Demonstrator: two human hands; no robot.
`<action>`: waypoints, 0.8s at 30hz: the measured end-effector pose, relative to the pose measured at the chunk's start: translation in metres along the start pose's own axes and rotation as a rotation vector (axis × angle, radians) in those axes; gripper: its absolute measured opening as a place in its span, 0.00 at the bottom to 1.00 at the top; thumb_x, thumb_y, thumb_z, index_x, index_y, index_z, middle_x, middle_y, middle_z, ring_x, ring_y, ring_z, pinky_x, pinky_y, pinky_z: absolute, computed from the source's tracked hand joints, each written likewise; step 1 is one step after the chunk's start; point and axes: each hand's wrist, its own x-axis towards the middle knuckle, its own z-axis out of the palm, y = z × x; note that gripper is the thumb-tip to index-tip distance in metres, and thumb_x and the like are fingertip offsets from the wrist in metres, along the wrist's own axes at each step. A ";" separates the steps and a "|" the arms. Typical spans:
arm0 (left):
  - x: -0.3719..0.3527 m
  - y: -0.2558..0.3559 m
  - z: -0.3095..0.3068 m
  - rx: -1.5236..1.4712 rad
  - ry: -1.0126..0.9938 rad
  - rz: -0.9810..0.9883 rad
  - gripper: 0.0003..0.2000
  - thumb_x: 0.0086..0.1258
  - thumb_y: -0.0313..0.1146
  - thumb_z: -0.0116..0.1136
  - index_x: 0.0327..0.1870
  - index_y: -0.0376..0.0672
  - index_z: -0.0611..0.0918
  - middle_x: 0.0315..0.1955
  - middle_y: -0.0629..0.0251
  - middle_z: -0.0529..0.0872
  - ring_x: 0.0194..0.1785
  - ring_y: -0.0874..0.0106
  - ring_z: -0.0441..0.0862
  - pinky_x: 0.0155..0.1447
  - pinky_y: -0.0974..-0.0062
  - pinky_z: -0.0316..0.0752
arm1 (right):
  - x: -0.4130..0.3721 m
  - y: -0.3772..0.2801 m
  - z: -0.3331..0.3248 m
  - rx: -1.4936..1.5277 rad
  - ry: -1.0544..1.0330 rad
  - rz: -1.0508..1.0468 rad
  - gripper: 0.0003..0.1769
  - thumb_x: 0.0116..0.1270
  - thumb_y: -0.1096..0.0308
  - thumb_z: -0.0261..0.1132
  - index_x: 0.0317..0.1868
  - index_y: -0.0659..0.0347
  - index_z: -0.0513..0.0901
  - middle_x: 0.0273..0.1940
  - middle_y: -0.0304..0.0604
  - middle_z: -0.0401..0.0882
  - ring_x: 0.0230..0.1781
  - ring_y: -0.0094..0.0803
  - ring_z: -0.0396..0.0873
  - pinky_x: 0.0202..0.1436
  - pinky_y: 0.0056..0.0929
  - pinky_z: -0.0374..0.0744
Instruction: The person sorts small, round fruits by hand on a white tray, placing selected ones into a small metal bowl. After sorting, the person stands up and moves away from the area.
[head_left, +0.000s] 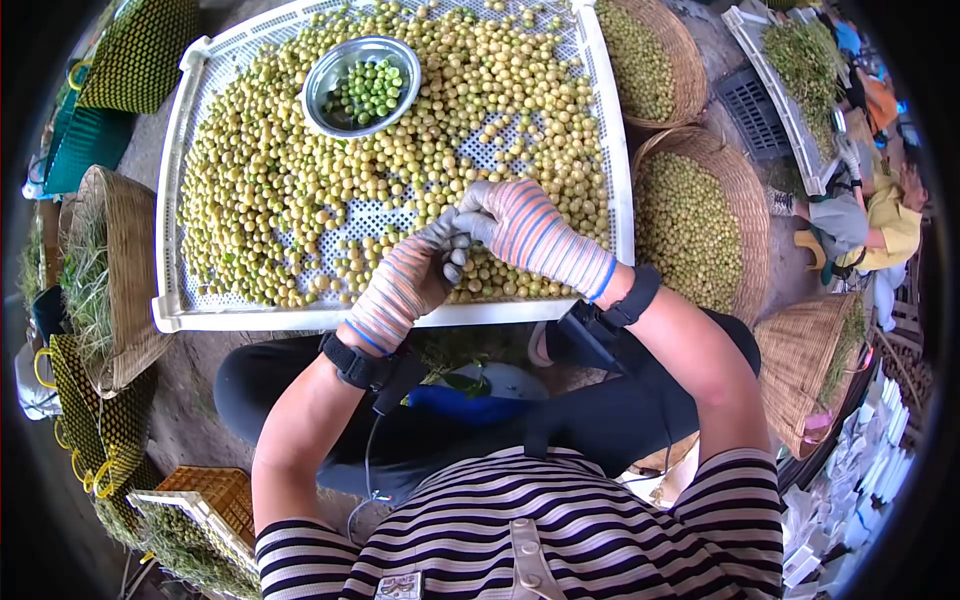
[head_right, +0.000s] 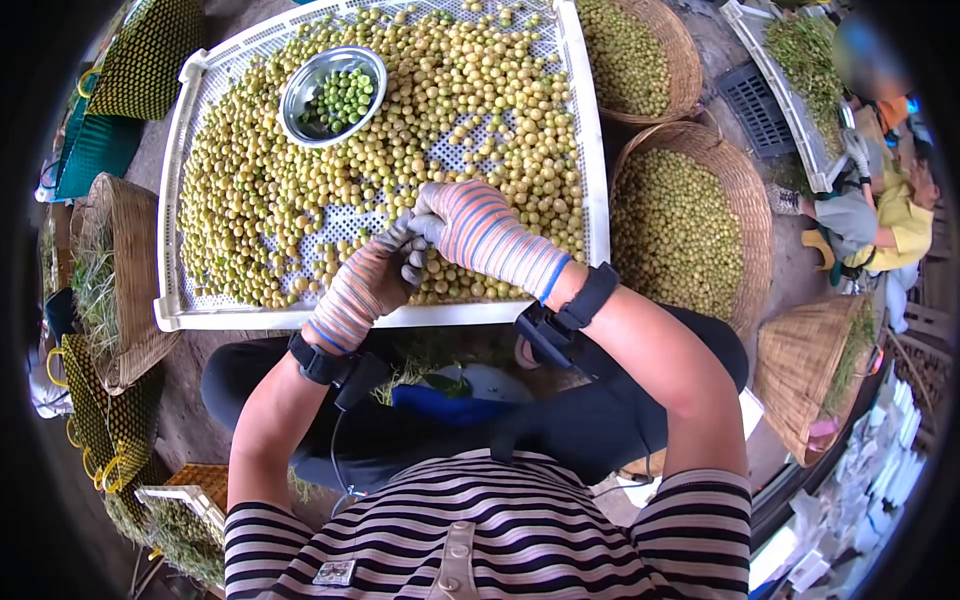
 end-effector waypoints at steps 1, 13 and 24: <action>0.000 -0.001 0.000 -0.009 0.000 -0.025 0.08 0.66 0.39 0.60 0.37 0.46 0.79 0.26 0.73 0.78 0.26 0.79 0.73 0.26 0.85 0.66 | -0.001 0.000 -0.002 -0.187 -0.003 -0.018 0.05 0.61 0.69 0.62 0.32 0.62 0.78 0.22 0.47 0.78 0.23 0.40 0.77 0.29 0.35 0.75; 0.001 0.002 0.018 0.377 0.002 0.347 0.11 0.63 0.27 0.59 0.46 0.39 0.79 0.33 0.67 0.83 0.30 0.77 0.80 0.30 0.83 0.71 | -0.001 0.043 -0.078 -1.029 -0.013 0.040 0.08 0.56 0.67 0.61 0.34 0.61 0.79 0.37 0.53 0.79 0.37 0.45 0.81 0.38 0.42 0.78; 0.001 -0.011 0.042 0.886 -0.086 0.661 0.29 0.59 0.22 0.63 0.63 0.33 0.67 0.47 0.62 0.80 0.38 0.80 0.77 0.42 0.81 0.76 | 0.005 0.027 -0.047 0.085 -0.181 0.207 0.10 0.59 0.68 0.67 0.33 0.68 0.82 0.27 0.38 0.80 0.29 0.18 0.72 0.36 0.23 0.75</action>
